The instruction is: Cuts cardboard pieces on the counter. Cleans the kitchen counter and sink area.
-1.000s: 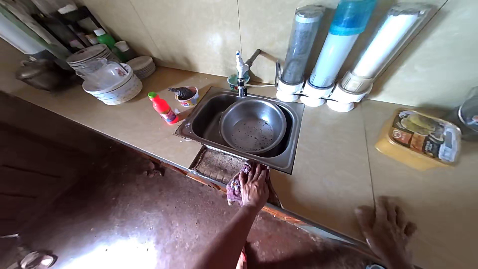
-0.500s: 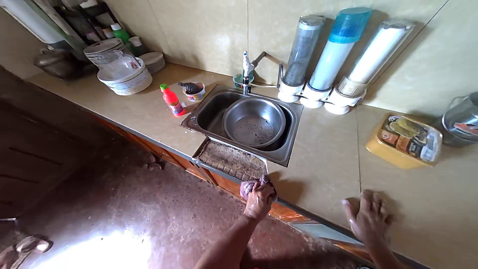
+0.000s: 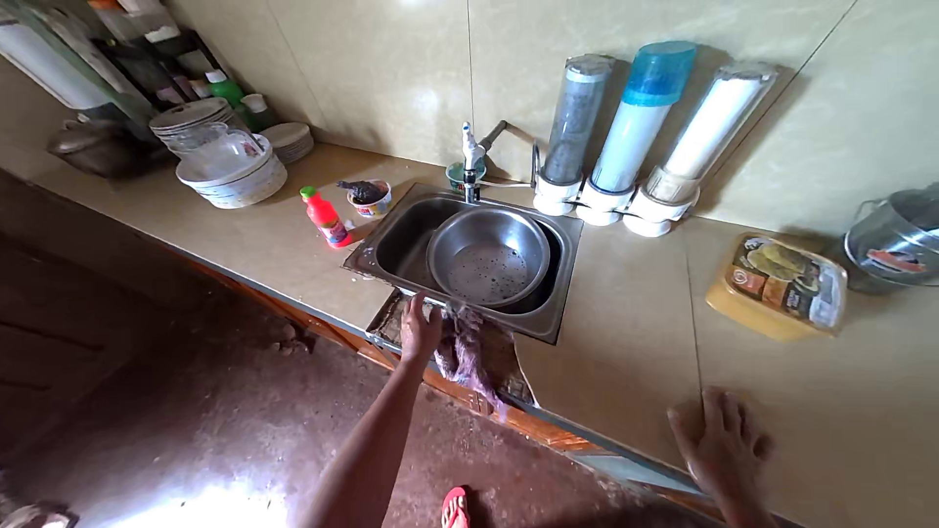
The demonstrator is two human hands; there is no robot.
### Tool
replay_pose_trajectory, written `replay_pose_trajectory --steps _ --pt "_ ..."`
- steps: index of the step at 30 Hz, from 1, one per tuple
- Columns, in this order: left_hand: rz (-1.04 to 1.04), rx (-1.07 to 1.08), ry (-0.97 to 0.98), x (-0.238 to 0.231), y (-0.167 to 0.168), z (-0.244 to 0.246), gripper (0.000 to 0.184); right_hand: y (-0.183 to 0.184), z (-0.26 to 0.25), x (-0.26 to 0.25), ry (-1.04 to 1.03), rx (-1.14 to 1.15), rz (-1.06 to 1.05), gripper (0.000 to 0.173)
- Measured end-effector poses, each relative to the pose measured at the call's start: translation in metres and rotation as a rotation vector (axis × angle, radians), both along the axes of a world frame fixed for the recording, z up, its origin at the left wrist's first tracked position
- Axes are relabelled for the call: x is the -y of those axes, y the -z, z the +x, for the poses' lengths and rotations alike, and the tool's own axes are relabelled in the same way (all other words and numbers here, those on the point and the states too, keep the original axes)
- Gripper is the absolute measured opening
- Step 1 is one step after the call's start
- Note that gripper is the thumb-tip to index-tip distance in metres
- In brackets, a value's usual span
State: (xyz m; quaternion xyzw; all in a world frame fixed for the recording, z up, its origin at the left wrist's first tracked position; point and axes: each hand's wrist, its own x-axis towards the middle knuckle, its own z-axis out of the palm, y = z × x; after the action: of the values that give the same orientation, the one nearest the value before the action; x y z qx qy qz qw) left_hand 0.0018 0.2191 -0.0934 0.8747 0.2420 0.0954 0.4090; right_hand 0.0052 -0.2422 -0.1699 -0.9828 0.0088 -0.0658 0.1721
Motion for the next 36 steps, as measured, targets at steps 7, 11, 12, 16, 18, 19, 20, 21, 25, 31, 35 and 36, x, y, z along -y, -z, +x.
replay_pose_trajectory --steps 7,11,12,16,18,19,20,21,25,31,35,36 --pt "0.470 -0.306 0.248 0.084 0.054 -0.002 0.057 0.001 -0.003 0.000 -0.006 0.019 -0.002 0.091" --pt "0.365 0.004 0.309 0.119 0.065 -0.013 0.039 0.007 -0.002 -0.001 -0.017 0.064 -0.009 0.092" --pt "0.330 0.053 0.369 0.112 0.066 -0.016 0.037 0.005 -0.002 0.000 -0.016 0.057 -0.004 0.092" --pt "0.178 0.126 0.698 0.062 0.057 -0.048 0.035 0.002 -0.002 0.001 -0.024 0.014 0.018 0.092" --pt "0.075 0.169 0.616 0.043 0.048 -0.052 0.029 0.003 -0.001 0.002 -0.022 0.020 0.026 0.093" --pt "0.092 0.166 0.496 0.037 0.042 -0.049 0.031 0.004 -0.001 0.003 -0.022 0.027 0.019 0.094" --pt "0.152 0.112 0.384 0.028 0.039 -0.041 0.034 0.004 -0.001 0.003 -0.020 0.032 0.011 0.094" --pt "0.233 0.006 0.319 0.019 0.039 -0.030 0.037 0.004 -0.002 0.002 -0.016 0.027 0.005 0.093" --pt "0.502 -0.085 0.272 0.036 0.062 -0.007 0.041 0.002 0.000 0.001 0.000 0.013 -0.026 0.091" --pt "0.359 0.144 0.512 0.086 0.071 -0.022 0.035 0.003 -0.002 -0.003 -0.007 0.037 -0.024 0.092" --pt "0.275 0.174 0.496 0.109 0.070 -0.036 0.032 -0.001 -0.002 -0.005 -0.012 0.031 -0.011 0.087" --pt "0.279 0.202 0.502 0.112 0.071 -0.042 0.030 -0.001 -0.002 -0.005 -0.017 0.046 -0.016 0.087"
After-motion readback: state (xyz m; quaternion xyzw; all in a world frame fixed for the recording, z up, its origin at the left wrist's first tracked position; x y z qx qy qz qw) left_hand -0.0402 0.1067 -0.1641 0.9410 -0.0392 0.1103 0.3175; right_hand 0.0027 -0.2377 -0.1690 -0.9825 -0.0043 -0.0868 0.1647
